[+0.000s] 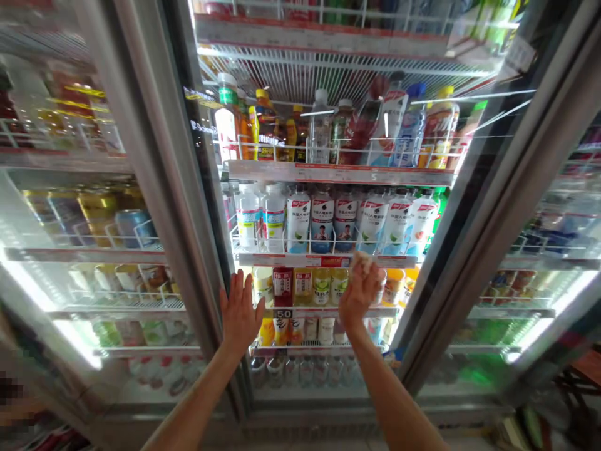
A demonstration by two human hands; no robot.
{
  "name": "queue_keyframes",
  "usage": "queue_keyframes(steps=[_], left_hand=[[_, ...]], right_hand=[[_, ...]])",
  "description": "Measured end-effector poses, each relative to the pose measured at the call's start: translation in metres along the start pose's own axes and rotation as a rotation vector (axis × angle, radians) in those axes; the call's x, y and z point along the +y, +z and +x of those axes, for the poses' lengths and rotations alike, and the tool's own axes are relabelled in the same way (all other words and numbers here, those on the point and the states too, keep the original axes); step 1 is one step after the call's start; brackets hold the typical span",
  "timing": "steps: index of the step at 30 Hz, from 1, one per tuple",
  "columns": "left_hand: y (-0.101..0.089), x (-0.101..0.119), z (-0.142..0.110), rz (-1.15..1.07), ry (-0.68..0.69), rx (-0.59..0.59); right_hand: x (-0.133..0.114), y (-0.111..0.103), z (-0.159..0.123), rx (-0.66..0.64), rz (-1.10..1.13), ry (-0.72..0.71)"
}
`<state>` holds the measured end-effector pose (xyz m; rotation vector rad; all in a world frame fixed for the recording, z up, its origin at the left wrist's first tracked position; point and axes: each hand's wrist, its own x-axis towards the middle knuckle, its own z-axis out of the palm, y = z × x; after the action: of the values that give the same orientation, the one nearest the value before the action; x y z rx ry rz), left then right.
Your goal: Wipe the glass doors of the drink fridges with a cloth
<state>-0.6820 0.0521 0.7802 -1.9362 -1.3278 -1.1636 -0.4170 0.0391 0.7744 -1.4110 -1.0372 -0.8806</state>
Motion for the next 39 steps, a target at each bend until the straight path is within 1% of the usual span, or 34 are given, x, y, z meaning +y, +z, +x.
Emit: queue_keyframes(steps=[2, 4, 6, 7, 8, 9, 10, 12, 13, 14, 15, 16, 17, 19, 20, 21, 22, 23, 24, 26, 27, 28, 29, 30, 33, 34, 35, 36, 37, 39], left_hand=[[-0.003, -0.007, 0.0, 0.009, -0.006, -0.009], [-0.005, -0.012, -0.001, 0.012, -0.002, -0.02], [-0.008, -0.017, -0.004, 0.025, 0.003, -0.024], [-0.009, -0.021, -0.006, 0.035, 0.005, -0.021], [-0.011, -0.024, -0.007, 0.046, 0.007, -0.019], [-0.012, -0.027, -0.009, 0.058, 0.01, -0.016], [-0.013, -0.03, -0.01, 0.068, 0.012, -0.016], [-0.016, -0.035, -0.011, 0.083, 0.016, -0.012], [-0.017, -0.037, -0.011, 0.087, 0.018, -0.011], [-0.019, -0.039, -0.011, 0.086, 0.022, -0.008], [-0.02, -0.041, -0.011, 0.081, 0.027, -0.004], [-0.022, -0.043, -0.011, 0.075, 0.034, -0.002], [-0.024, -0.045, -0.011, 0.068, 0.041, -0.001], [-0.028, -0.049, -0.01, 0.058, 0.052, 0.004], [-0.03, -0.051, -0.01, 0.056, 0.053, 0.009], [-0.032, -0.053, -0.009, 0.055, 0.052, 0.015], [-0.034, -0.054, -0.008, 0.054, 0.049, 0.024], [-0.036, -0.056, -0.006, 0.051, 0.044, 0.033], [-0.037, -0.056, -0.004, 0.049, 0.039, 0.04], [-0.039, -0.057, -0.001, 0.044, 0.033, 0.05], [-0.039, -0.057, 0.001, 0.042, 0.036, 0.052], [-0.039, -0.056, 0.002, 0.042, 0.04, 0.052], [-0.039, -0.055, 0.003, 0.042, 0.046, 0.054], [-0.039, -0.054, 0.004, 0.043, 0.05, 0.055], [-0.037, -0.052, 0.007, 0.039, 0.052, 0.055], [-0.036, -0.05, 0.009, 0.033, 0.054, 0.052], [-0.036, -0.049, 0.011, 0.026, 0.061, 0.051], [-0.035, -0.047, 0.015, 0.019, 0.07, 0.054], [-0.034, -0.044, 0.02, 0.011, 0.08, 0.06], [-0.032, -0.037, 0.03, -0.007, 0.096, 0.076]], right_hand=[[-0.043, 0.006, -0.028, -0.137, 0.061, -0.232], [-0.072, 0.01, -0.054, -0.271, 0.124, -0.486], [-0.082, 0.011, -0.065, -0.348, 0.162, -0.681], [-0.083, 0.011, -0.061, -0.367, 0.172, -0.752], [-0.082, 0.012, -0.052, -0.375, 0.172, -0.796], [-0.081, 0.013, -0.039, -0.369, 0.168, -0.804], [-0.083, 0.014, -0.022, -0.351, 0.162, -0.776], [-0.096, 0.018, 0.01, -0.288, 0.155, -0.637], [-0.105, 0.02, 0.02, -0.263, 0.152, -0.558], [-0.115, 0.022, 0.024, -0.255, 0.152, -0.51], [-0.124, 0.023, 0.021, -0.262, 0.159, -0.513], [-0.132, 0.024, 0.011, -0.287, 0.172, -0.565], [-0.137, 0.024, -0.002, -0.319, 0.191, -0.653], [-0.141, 0.025, -0.033, -0.381, 0.234, -0.86], [-0.142, 0.025, -0.043, -0.401, 0.25, -0.939], [-0.142, 0.026, -0.048, -0.412, 0.259, -0.99], [-0.143, 0.027, -0.044, -0.417, 0.256, -0.998], [-0.146, 0.028, -0.034, -0.409, 0.245, -0.965], [-0.151, 0.029, -0.018, -0.387, 0.227, -0.896], [-0.162, 0.031, 0.019, -0.317, 0.188, -0.704], [-0.167, 0.032, 0.033, -0.284, 0.174, -0.618], [-0.171, 0.031, 0.041, -0.258, 0.169, -0.569], [-0.171, 0.03, 0.043, -0.248, 0.174, -0.567], [-0.169, 0.028, 0.038, -0.257, 0.186, -0.606], [-0.149, 0.022, 0.007, -0.344, 0.244, -0.848], [-0.142, 0.021, 0.001, -0.37, 0.258, -0.906], [-0.135, 0.02, 0.003, -0.383, 0.259, -0.925], [-0.131, 0.02, 0.013, -0.37, 0.249, -0.898], [-0.128, 0.021, 0.029, -0.332, 0.228, -0.826], [-0.126, 0.022, 0.073, -0.206, 0.177, -0.613]])
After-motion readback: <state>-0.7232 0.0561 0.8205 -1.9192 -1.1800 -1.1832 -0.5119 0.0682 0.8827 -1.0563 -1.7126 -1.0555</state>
